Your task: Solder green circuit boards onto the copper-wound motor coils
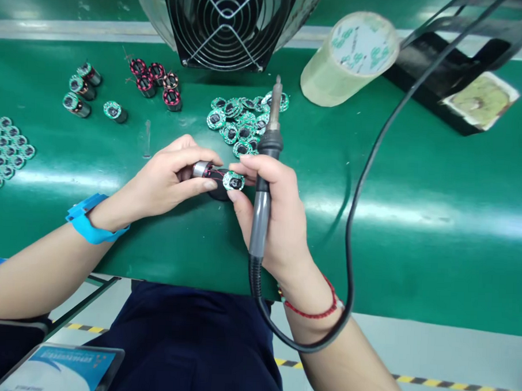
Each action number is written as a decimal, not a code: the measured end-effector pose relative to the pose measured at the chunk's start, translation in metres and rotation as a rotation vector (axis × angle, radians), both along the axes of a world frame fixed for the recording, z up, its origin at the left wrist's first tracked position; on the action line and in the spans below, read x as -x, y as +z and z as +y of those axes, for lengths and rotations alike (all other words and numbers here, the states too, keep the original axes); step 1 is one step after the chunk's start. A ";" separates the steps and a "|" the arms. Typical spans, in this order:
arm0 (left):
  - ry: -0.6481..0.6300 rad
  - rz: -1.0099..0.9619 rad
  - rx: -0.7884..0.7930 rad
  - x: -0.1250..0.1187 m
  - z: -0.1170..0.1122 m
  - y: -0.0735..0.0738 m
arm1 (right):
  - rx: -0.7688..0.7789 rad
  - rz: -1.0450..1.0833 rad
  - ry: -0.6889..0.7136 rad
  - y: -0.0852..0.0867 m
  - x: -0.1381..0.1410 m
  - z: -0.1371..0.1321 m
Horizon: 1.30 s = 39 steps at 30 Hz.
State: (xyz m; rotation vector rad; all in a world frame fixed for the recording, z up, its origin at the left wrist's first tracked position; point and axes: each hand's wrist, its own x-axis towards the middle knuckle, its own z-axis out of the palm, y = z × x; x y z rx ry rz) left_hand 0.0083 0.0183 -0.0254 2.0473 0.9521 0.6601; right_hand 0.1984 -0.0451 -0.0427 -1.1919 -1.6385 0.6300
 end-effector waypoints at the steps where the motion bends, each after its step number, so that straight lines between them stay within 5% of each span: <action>1: 0.018 -0.022 0.070 0.000 -0.001 0.002 | -0.043 -0.023 -0.004 0.001 -0.001 0.000; 8: 0.129 -0.378 0.925 -0.004 -0.011 0.016 | -0.177 -0.177 0.134 0.006 -0.002 0.001; 17: 0.153 -0.461 1.098 -0.012 -0.024 0.022 | -0.213 -0.350 0.080 0.009 0.010 0.002; 22: 0.123 -0.379 0.925 -0.011 -0.024 0.019 | -0.231 -0.450 0.110 0.010 0.009 0.004; 28: 0.421 0.105 0.266 0.024 0.006 0.019 | -0.236 -0.296 0.132 0.005 0.003 0.002; 32: 0.538 0.438 0.036 0.050 0.021 0.020 | -0.239 -0.251 0.108 0.002 -0.001 0.001; 36: 0.684 0.469 -0.229 0.054 0.023 0.020 | -0.231 -0.233 0.100 0.004 -0.002 0.000; 39: 0.598 0.442 -0.330 0.045 0.026 0.014 | -0.229 -0.212 0.094 0.004 -0.002 -0.001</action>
